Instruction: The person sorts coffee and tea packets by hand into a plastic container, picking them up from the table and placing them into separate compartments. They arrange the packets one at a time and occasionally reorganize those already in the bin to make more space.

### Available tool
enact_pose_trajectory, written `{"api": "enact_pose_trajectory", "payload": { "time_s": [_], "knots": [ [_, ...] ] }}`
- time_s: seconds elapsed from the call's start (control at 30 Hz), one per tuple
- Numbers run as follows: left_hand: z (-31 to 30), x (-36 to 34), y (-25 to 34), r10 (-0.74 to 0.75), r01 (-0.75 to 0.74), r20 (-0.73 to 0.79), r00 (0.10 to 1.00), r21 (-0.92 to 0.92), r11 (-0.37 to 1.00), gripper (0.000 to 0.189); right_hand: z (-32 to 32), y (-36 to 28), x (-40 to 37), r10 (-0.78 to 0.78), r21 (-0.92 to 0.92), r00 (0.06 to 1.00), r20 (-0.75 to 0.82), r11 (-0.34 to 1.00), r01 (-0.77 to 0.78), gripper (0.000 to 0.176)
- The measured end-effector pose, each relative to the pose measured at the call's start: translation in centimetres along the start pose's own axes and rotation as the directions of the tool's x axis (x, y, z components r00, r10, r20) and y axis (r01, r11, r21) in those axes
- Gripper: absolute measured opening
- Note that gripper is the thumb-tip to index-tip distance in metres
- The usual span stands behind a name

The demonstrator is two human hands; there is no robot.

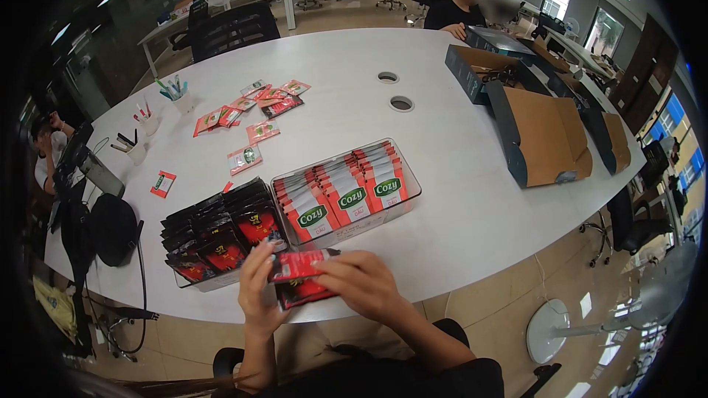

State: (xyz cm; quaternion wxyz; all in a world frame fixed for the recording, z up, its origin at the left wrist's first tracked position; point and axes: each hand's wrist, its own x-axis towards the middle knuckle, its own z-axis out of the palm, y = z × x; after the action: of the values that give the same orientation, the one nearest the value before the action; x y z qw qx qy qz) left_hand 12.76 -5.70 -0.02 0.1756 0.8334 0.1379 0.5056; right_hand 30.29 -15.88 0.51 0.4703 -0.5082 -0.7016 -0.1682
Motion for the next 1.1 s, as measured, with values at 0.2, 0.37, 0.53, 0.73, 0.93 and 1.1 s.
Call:
{"api": "enact_pose_trajectory", "payload": {
  "time_s": [0.2, 0.37, 0.53, 0.73, 0.93, 1.1],
  "knots": [
    [-0.4, -0.3, 0.2, -0.024, 0.04, 0.104, 0.994, -0.151, 0.988, 0.027, -1.1, -0.8, -0.2, -0.152, -0.087, 0.982, 0.114, 0.983, 0.162, 0.029],
    [-1.4, 0.0, 0.1, -0.13, 0.198, 0.329, 0.935, -0.183, 0.963, 0.037, -0.8, -1.0, -0.6, -0.2, -0.056, 0.971, 0.133, 0.976, 0.209, 0.026],
    [-1.2, 0.4, 0.7, -0.104, 0.259, 0.435, 0.894, -0.315, 0.913, 0.057, -0.4, -0.2, -1.2, -0.093, 0.117, 0.993, 0.073, 0.99, 0.084, 0.036],
    [-1.4, -0.8, 2.1, -0.146, 0.381, 0.459, 0.876, -0.477, 0.792, 0.059, 0.5, -0.7, -1.5, 0.314, 0.559, 0.949, 0.018, 0.784, -0.27, 0.051],
    [-2.9, -3.3, 2.7, -0.28, 0.416, 0.324, 0.903, -0.507, 0.755, 0.053, 3.3, -3.6, -0.2, 0.491, 0.794, 0.871, 0.019, 0.522, -0.312, 0.036],
    [-4.7, -5.8, 2.9, -0.425, 0.454, 0.174, 0.888, -0.467, 0.758, 0.043, 5.1, -4.1, 0.5, 0.541, 0.788, 0.841, -0.005, 0.52, -0.33, 0.032]
  ]
}}
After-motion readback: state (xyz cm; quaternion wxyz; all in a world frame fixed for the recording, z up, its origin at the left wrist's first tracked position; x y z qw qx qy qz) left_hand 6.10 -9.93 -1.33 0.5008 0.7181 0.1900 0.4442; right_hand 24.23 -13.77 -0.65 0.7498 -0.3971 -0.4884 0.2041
